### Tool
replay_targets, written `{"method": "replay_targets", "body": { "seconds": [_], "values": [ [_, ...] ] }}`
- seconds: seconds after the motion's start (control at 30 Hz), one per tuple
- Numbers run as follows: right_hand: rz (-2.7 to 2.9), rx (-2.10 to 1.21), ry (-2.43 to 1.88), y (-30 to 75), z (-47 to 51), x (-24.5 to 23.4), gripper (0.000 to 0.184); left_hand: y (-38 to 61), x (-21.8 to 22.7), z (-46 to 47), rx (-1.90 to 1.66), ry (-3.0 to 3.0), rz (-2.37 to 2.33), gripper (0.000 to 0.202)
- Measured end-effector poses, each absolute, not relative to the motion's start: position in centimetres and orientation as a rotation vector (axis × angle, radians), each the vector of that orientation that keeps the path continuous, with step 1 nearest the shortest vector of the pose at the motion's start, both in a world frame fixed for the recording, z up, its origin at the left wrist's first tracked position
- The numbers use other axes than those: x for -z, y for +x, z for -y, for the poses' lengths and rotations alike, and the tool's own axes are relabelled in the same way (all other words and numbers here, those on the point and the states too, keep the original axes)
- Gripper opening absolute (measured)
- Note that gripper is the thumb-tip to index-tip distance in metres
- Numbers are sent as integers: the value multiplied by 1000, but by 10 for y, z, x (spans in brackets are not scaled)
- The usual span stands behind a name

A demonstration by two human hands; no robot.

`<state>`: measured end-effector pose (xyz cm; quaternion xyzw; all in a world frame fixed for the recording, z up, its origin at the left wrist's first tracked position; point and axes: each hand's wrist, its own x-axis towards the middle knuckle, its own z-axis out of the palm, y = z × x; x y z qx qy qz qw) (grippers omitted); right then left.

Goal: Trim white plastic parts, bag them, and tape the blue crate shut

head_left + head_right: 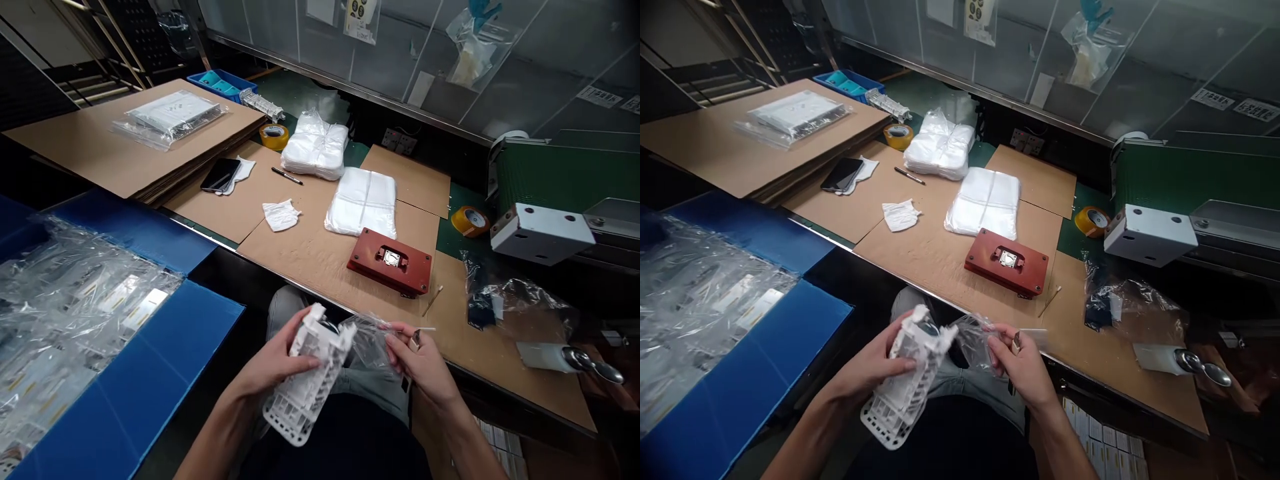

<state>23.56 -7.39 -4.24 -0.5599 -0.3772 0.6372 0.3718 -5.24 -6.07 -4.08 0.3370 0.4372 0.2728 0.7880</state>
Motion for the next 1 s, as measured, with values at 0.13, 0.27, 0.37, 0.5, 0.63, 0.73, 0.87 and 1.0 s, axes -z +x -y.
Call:
{"method": "replay_targets", "body": {
  "seconds": [0.13, 0.27, 0.37, 0.5, 0.63, 0.73, 0.87, 1.0],
  "values": [
    [1319, -1606, -1462, 238, 68, 39, 43, -45, 30, 57, -296, 1219, -931, 121],
    [1861, -1578, -1334, 241, 60, 18, 35, -27, 36, 51, -247, 1459, -992, 125],
    [2221, -1567, -1116, 240, 55, -2, 29, -18, 41, 45, -290, 1442, -956, 98],
    [2511, -1456, -1161, 245, 53, -9, 22, -16, 46, 41, -351, 1331, -1037, 44],
    [2497, -1352, -1318, 245, 63, 8, 19, -17, 59, 51, -472, 1123, -1149, 41],
    [2421, -1444, -1241, 232, 77, 25, 18, -15, 70, 61, -562, 942, -1130, 42],
    [2387, -1401, -1260, 222, 85, 39, 20, -15, 78, 69, -585, 735, -1028, 48],
    [2383, -1281, -1373, 233, 81, 49, 16, -20, 82, 71, -577, 643, -1002, 49]
  ]
}}
